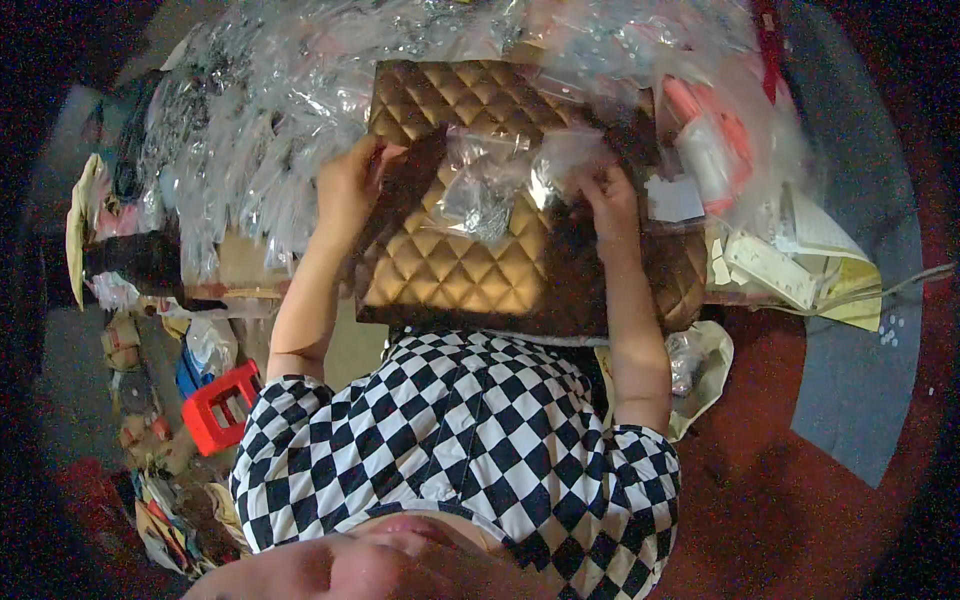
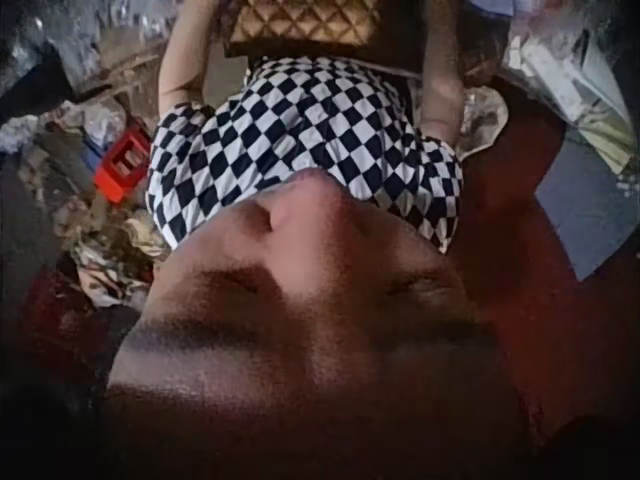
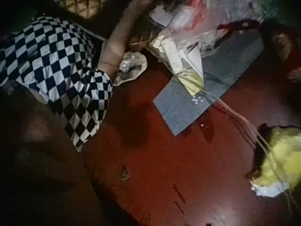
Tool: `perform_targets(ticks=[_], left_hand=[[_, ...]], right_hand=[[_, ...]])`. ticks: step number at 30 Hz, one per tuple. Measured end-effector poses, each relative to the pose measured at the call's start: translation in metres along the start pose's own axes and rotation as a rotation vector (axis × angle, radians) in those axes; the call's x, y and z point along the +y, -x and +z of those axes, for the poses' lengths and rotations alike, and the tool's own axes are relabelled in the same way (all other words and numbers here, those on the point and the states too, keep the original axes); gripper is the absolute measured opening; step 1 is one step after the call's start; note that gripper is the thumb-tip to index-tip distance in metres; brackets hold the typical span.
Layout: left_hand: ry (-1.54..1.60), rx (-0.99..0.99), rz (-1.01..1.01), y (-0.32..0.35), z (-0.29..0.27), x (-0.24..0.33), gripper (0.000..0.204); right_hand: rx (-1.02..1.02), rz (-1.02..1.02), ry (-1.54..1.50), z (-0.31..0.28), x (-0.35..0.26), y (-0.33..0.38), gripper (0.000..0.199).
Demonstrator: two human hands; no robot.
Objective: Packaging small plastic bags containing items into a larger clear plastic bag.
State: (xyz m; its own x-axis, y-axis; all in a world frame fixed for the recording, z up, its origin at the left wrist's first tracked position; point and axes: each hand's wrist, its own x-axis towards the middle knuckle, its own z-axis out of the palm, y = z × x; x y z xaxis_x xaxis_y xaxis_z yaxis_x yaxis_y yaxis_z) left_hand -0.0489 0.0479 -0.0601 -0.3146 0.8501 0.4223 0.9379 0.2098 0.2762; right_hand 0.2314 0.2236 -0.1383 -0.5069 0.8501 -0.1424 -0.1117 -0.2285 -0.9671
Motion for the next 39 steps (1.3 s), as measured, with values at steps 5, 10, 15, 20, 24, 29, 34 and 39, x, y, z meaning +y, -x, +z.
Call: perform_targets(ticks=[5, 10, 15, 20, 24, 29, 34, 39], left_hand=[[0.24, 0.092, 0.148, -0.012, 0.003, 0.013, 0.024], [0.345, -0.047, 0.314, -0.05, 0.057, 0.018, 0.036], [0.259, -0.572, 0.187, -0.072, 0.086, -0.004, 0.027], [0.182, -0.143, 0.385, -0.053, 0.074, 0.007, 0.017], [-0.067, 0.204, 0.605, -0.051, 0.062, 0.01, 0.013], [0.123, -0.173, 0.062, -0.03, 0.032, 0.037, 0.009], [0.871, -0.395, -0.112, -0.017, 0.037, 0.02, 0.01], [0.608, -0.243, 0.213, -0.015, -0.027, 0.065, 0.011]], right_hand=[[0.028, -0.141, 0.118, -0.001, -0.019, -0.013, 0.027], [0.085, -0.038, -0.028, -0.003, 0.01, -0.025, 0.026], [0.016, -0.109, 0.022, -0.004, 0.025, -0.03, 0.024], [0.027, -0.003, -0.095, 0.0, 0.017, -0.025, 0.026], [-0.002, 0.023, -0.064, -0.004, 0.021, -0.03, 0.032], [0.049, -0.017, -0.094, -0.01, 0.021, -0.033, 0.036], [0.146, -0.406, 0.062, 0.026, -0.033, -0.033, 0.035], [-0.332, -0.423, 0.453, 0.067, -0.122, -0.004, 0.02]])
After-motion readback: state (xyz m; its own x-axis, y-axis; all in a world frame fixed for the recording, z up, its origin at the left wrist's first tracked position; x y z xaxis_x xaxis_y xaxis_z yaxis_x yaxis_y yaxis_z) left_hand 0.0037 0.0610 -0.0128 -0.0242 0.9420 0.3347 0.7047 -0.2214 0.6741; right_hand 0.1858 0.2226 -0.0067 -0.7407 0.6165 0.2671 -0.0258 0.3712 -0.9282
